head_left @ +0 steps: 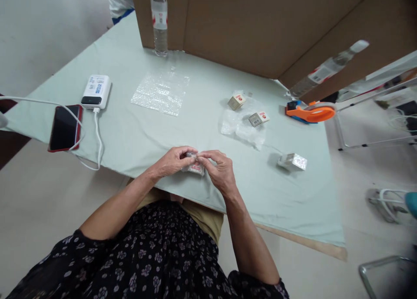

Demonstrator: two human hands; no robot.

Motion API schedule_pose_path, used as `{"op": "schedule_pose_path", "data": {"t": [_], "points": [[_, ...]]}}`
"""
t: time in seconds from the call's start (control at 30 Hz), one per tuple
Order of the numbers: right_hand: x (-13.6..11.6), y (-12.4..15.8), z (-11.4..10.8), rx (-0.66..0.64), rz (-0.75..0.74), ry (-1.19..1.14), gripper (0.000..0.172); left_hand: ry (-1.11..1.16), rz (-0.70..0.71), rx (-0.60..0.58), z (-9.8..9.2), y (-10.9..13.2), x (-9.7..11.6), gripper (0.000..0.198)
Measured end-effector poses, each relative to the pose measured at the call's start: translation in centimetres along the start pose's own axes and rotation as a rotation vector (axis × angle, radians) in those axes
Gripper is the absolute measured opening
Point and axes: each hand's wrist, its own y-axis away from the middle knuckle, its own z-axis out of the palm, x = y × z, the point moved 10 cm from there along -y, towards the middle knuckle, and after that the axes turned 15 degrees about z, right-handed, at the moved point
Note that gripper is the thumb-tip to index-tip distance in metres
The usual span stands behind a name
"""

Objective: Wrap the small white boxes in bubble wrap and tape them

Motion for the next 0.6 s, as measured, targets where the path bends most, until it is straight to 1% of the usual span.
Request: {"op": "schedule_pose_path", "data": {"t": [0.13,0.23,0.3,0.4,0.47,0.53,0.6], "points": [[-0.5,0.2,0.2,0.005,-0.069,0.1,0.013,-0.008,0.044,-0.008,0.0,0.0,0.4,0.043],[-1.1,0.5,0.6,-0.034,-0.116,0.157,0.013,-0.009,0.077,-0.007,0.1,-0.1,0.9,0.039],[-1.4,0.6,0.3,-0.025,-0.123,0.152,0.014,-0.002,0.081,-0.004,0.1,-0.1,1.1,0.037],[-1.2,1.1,-1.9,0.094,-0.064,0.077,0.018,0.027,0.035,0.008,0.0,-0.2,0.9,0.04],[-0.2,1.6,-3.4,0.165,0.011,0.011,0.019,0.05,-0.011,0.021,-0.3,-0.1,0.6,0.043],[1.3,2.4,-4.2,0.166,0.092,-0.058,0.024,0.068,-0.052,0.041,-0.6,-0.2,0.5,0.044],[2.7,3.3,-4.2,0.109,0.149,-0.105,0.036,0.082,-0.079,0.057,-0.5,-0.2,0.6,0.045]]}}
